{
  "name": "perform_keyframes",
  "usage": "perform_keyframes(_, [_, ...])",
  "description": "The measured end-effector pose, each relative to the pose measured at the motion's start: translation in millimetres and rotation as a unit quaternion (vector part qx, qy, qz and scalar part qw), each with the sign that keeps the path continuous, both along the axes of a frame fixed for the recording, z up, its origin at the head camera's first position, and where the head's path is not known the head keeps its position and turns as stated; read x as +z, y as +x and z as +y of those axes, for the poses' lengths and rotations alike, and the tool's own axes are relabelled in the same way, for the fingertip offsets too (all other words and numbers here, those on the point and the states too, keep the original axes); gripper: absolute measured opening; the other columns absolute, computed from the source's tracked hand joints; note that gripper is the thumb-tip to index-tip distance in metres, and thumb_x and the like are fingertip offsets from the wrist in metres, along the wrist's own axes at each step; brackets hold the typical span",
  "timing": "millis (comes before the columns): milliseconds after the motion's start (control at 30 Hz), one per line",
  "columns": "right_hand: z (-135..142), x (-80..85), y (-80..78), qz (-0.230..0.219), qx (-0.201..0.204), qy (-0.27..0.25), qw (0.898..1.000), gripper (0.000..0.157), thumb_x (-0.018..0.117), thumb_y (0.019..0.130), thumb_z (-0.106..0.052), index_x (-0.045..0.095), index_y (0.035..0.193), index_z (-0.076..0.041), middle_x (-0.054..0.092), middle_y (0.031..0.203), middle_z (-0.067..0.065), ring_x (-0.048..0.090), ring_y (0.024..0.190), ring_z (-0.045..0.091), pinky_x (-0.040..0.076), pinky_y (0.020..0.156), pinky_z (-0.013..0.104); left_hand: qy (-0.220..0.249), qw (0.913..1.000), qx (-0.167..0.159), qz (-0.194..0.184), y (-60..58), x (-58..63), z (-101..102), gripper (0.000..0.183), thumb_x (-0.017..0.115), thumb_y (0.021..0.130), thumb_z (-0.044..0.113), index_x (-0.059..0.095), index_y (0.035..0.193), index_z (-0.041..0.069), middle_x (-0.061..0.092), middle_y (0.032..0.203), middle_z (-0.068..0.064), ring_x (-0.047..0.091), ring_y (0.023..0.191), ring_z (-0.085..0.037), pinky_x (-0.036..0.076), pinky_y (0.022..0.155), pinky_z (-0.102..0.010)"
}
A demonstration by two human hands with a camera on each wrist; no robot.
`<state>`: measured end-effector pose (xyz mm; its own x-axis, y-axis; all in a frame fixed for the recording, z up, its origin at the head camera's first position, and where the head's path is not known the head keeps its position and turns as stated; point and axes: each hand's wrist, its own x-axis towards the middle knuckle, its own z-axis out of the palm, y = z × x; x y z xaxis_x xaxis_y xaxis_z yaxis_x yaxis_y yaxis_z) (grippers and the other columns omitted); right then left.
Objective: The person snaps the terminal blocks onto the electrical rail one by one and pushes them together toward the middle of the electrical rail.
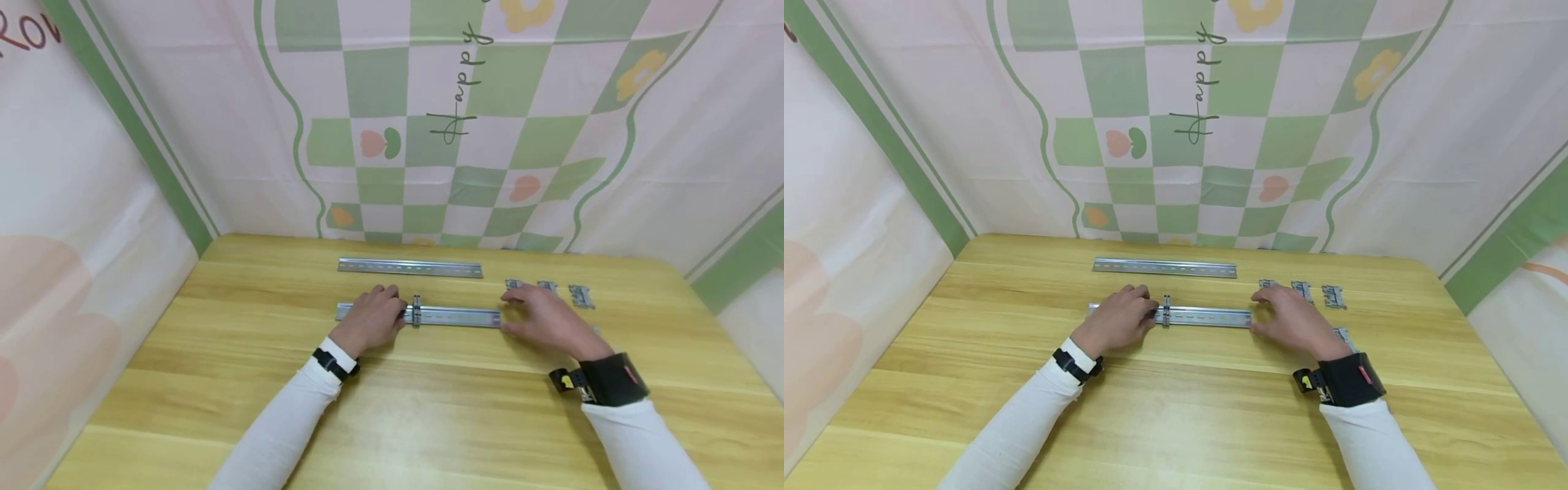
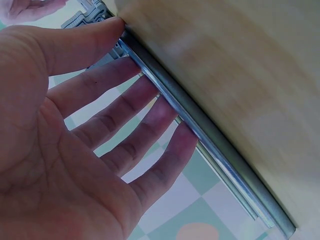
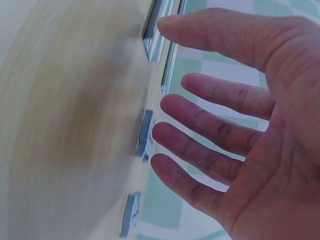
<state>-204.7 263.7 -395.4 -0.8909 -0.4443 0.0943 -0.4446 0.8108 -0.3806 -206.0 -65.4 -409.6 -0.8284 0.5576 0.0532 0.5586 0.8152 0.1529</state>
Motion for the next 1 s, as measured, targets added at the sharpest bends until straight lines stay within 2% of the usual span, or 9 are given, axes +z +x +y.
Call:
perform_keyframes(267, [18,3.8,5.4,-0.025,-0.027,0.002,0.999,0.052,0.082,0.082,-0.014,0.064,0.127,0.005,0.065,0.122,0.026,0.056,0.117,0.049,0.044,0.096,0.066,-0.001,1.0,-0.001,0.0,-0.3,-0.2,-1,0.021,0.069,0.098,0.026,0.075,0.112,0.011,0.062,0.106,-0.003,0.055,0.089,-0.019,0.053,0.074,-0.032])
perform_keyframes(400, [28,4.8,7.8,-0.018,-0.034,0.015,0.999,0.053,0.083,0.081,-0.017,0.064,0.125,0.006,0.063,0.123,0.029,0.054,0.117,0.052,0.042,0.097,0.069,-0.001,1.0,0.0,-0.005,-0.3,0.0,-1,0.022,0.069,0.098,0.026,0.074,0.113,0.011,0.062,0.106,-0.003,0.055,0.089,-0.019,0.053,0.074,-0.033])
perform_keyframes(633, [48,5.7,9.7,-0.013,-0.039,0.035,0.999,0.058,0.085,0.079,-0.018,0.063,0.126,0.009,0.064,0.12,0.031,0.057,0.112,0.053,0.045,0.093,0.067,-0.002,1.0,0.002,-0.006,-0.3,0.7,-1,0.023,0.069,0.098,0.027,0.074,0.113,0.011,0.062,0.106,-0.003,0.055,0.089,-0.019,0.053,0.074,-0.032])
perform_keyframes(867, [62,6.8,10.4,-0.033,-0.051,0.052,0.997,0.059,0.086,0.078,-0.019,0.063,0.125,0.009,0.057,0.127,0.038,0.047,0.12,0.061,0.039,0.097,0.071,-0.005,1.0,0.003,-0.007,0.5,1.1,0,0.023,0.069,0.098,0.026,0.074,0.115,0.011,0.062,0.107,-0.003,0.055,0.09,-0.019,0.053,0.075,-0.033])
perform_keyframes(1000, [70,7.4,10.4,-0.029,-0.046,0.056,0.997,0.06,0.088,0.076,-0.02,0.064,0.122,0.01,0.059,0.124,0.038,0.052,0.115,0.059,0.044,0.093,0.069,-0.005,0.9999,0.003,-0.009,1.1,2.0,0,0.023,0.068,0.099,0.026,0.074,0.115,0.011,0.061,0.107,-0.003,0.055,0.09,-0.019,0.053,0.076,-0.033])
